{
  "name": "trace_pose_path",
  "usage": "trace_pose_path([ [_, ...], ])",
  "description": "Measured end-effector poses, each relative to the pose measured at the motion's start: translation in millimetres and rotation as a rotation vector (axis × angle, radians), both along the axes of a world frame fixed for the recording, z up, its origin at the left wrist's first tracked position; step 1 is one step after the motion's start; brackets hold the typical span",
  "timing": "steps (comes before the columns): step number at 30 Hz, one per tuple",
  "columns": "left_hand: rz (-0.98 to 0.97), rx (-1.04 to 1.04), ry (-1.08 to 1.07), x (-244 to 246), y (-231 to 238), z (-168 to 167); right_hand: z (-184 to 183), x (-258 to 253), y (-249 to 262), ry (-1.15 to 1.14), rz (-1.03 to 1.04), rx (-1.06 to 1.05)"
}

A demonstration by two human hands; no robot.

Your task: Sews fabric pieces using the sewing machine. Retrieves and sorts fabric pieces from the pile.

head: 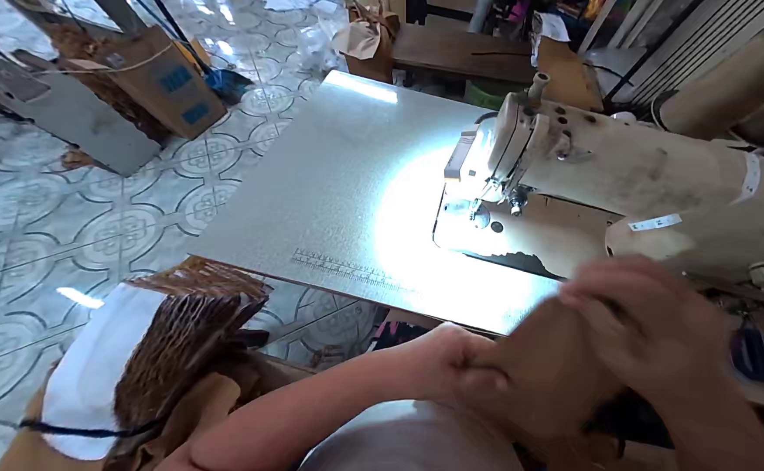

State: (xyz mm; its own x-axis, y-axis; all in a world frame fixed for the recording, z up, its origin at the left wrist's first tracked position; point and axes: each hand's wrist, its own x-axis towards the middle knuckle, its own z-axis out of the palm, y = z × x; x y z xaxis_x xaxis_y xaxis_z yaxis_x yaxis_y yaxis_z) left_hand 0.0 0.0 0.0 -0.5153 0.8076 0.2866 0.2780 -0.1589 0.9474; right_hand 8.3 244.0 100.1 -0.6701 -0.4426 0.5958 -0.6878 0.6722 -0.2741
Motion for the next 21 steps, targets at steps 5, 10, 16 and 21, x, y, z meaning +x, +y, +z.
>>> trace_pose_path([
  [5,0.049,-0.301,-0.568,5,-28,-55,-98,-71,-17,-0.201,-0.061,-0.016],
  [10,0.131,-0.416,-0.437,8,-47,-63,-142,-112,-38,-0.144,0.048,-0.002],
  [16,0.206,-0.920,-0.178,-12,-63,-33,-146,-135,-53,-0.126,0.033,0.024],
  [21,0.578,-0.911,0.460,-17,-63,4,-145,-135,-54,-0.129,0.023,0.029],
])
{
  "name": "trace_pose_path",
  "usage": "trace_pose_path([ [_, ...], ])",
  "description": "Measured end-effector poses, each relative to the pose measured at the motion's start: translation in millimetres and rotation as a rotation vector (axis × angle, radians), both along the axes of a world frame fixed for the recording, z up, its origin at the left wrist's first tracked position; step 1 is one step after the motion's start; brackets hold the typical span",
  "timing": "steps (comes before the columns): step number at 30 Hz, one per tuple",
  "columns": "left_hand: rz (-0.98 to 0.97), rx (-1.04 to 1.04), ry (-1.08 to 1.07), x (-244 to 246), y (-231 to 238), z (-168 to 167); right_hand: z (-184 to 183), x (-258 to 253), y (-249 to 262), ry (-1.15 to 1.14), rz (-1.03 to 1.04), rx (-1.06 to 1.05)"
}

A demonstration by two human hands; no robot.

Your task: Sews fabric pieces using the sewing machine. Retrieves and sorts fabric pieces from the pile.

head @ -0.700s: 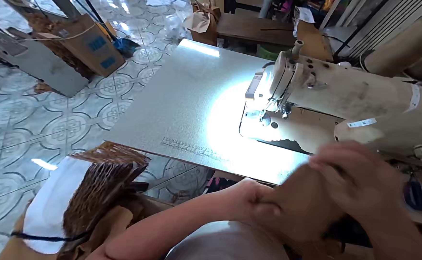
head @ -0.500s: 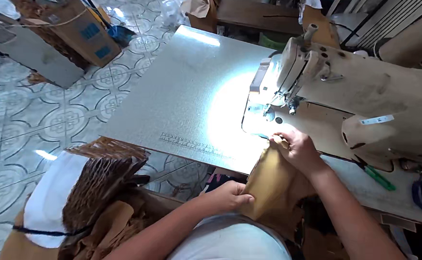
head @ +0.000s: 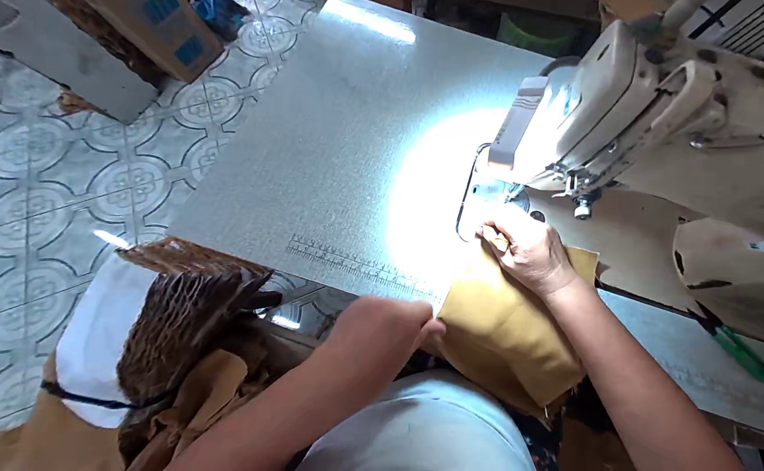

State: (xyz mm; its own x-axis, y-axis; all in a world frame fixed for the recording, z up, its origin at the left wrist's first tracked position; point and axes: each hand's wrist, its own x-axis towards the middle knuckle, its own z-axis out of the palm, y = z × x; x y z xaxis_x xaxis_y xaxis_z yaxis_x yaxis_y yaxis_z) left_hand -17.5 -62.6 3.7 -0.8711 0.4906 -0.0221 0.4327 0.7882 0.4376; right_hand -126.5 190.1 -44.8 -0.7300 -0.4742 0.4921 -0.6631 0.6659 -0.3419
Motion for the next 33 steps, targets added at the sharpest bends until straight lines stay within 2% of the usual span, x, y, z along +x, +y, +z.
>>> trace_pose_path([
  [2,0.035,0.128,0.254,-22,14,-7,1,1,0,-0.007,0.001,-0.007],
  [4,-0.003,0.197,0.358,-47,29,-23,2,1,0,-0.005,0.001,-0.011],
  [7,-0.087,0.192,0.436,-70,41,-45,1,0,1,-0.007,-0.001,-0.016],
  [13,-0.200,0.091,0.471,-84,39,-44,6,2,1,-0.027,-0.031,0.000],
  [17,-0.267,0.022,0.446,-91,38,-34,25,38,4,0.032,-0.440,0.178],
  [19,-0.289,-0.011,0.434,-94,39,-28,19,56,5,0.077,-0.537,0.206],
  [24,-0.278,-0.072,0.406,-92,46,-20,-4,75,5,-0.017,-0.435,0.187],
  [30,-0.286,-0.132,0.351,-79,47,-17,-5,79,19,-0.027,-0.304,0.178],
  [33,-0.267,-0.162,0.289,-79,46,-17,-2,74,19,-0.046,-0.317,0.184],
])
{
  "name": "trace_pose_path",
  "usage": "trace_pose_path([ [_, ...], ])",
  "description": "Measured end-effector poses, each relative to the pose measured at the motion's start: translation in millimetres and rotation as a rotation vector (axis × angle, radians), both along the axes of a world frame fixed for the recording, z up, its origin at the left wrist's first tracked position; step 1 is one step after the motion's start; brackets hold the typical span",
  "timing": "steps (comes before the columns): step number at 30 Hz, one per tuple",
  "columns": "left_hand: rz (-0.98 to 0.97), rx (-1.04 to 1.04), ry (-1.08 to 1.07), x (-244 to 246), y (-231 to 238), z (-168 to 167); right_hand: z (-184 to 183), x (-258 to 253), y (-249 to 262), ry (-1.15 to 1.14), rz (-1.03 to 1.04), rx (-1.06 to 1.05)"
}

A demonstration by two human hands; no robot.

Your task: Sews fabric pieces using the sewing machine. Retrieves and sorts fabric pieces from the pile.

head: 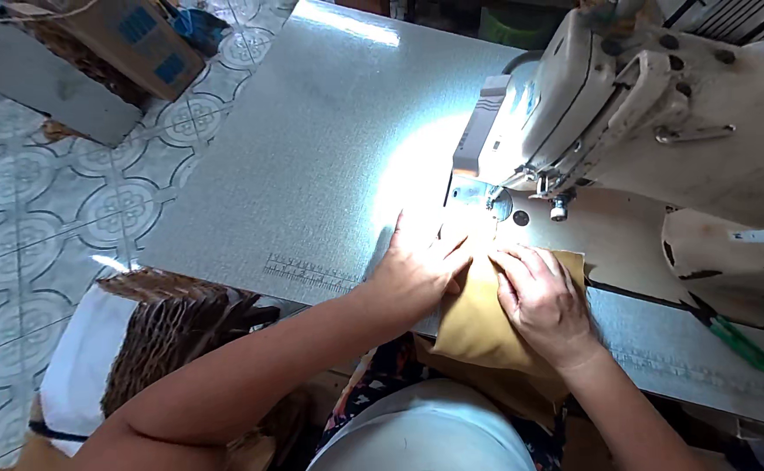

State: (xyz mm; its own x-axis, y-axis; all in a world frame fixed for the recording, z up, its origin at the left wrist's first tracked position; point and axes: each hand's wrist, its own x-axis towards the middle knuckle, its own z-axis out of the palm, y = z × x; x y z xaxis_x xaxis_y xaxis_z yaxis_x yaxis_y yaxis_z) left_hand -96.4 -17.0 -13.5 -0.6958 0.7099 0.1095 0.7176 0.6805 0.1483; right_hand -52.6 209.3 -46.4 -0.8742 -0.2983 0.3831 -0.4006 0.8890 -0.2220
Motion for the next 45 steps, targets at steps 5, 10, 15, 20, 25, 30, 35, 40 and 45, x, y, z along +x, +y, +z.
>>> trace_pose_path([
  [5,0.037,-0.013,-0.088,-2,2,5,3,-12,-9,-0.059,-0.102,0.042],
  [10,0.038,-0.006,-0.097,-11,2,4,1,-19,-13,-0.058,-0.129,0.119],
  [15,0.052,-0.057,-0.138,-23,7,13,5,-28,-13,-0.068,-0.126,0.145],
  [20,0.029,-0.013,-0.248,-22,9,33,8,-31,-14,-0.077,-0.127,0.121],
  [25,0.036,-0.037,-0.155,-27,7,19,10,-18,-17,-0.087,-0.145,0.104],
  [30,0.044,0.000,-0.165,-34,4,11,2,-14,-17,-0.018,-0.140,0.129],
  [35,0.037,-0.020,-0.151,-38,4,13,1,-17,-18,-0.007,-0.149,0.140],
  [40,0.037,-0.025,-0.189,-48,5,11,2,-23,-16,-0.030,-0.151,0.128],
  [45,0.011,-0.011,-0.141,-60,4,12,4,-34,-14,-0.036,-0.158,0.114],
])
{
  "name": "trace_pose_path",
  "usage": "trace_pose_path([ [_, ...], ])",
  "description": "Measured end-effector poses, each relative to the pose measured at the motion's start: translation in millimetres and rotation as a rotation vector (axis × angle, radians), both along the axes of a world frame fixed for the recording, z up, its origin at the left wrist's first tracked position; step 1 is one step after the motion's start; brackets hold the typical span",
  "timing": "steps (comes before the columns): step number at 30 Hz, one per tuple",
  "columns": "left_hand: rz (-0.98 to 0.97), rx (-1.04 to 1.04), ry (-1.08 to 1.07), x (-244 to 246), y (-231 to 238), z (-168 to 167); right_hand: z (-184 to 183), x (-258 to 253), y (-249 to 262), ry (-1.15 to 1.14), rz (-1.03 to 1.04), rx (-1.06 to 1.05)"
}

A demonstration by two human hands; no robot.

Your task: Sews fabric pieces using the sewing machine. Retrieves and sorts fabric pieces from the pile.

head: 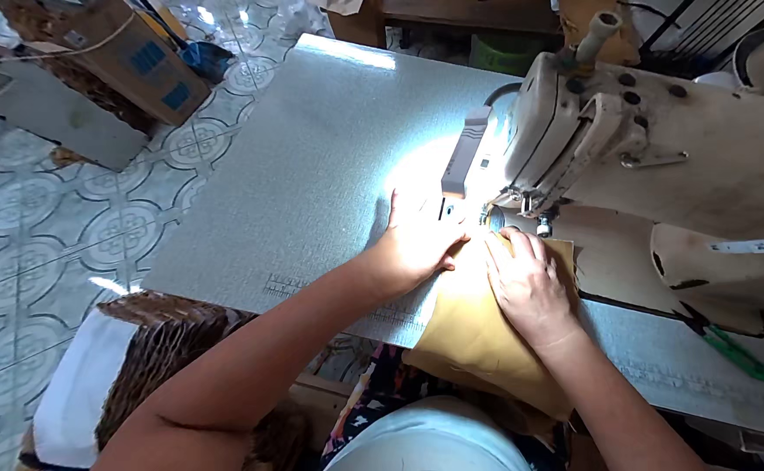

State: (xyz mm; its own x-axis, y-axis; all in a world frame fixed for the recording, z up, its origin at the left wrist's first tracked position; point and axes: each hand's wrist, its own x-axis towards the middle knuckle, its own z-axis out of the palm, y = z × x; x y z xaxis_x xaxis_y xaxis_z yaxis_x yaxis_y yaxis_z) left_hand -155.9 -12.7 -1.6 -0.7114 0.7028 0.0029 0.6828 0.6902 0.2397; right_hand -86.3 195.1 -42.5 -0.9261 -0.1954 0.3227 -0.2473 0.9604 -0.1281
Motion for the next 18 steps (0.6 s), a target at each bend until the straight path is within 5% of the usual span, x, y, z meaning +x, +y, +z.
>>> trace_pose_path([
  [18,0.018,-0.080,0.036,-16,9,5,6,-13,0,-0.084,-0.048,-0.027],
])
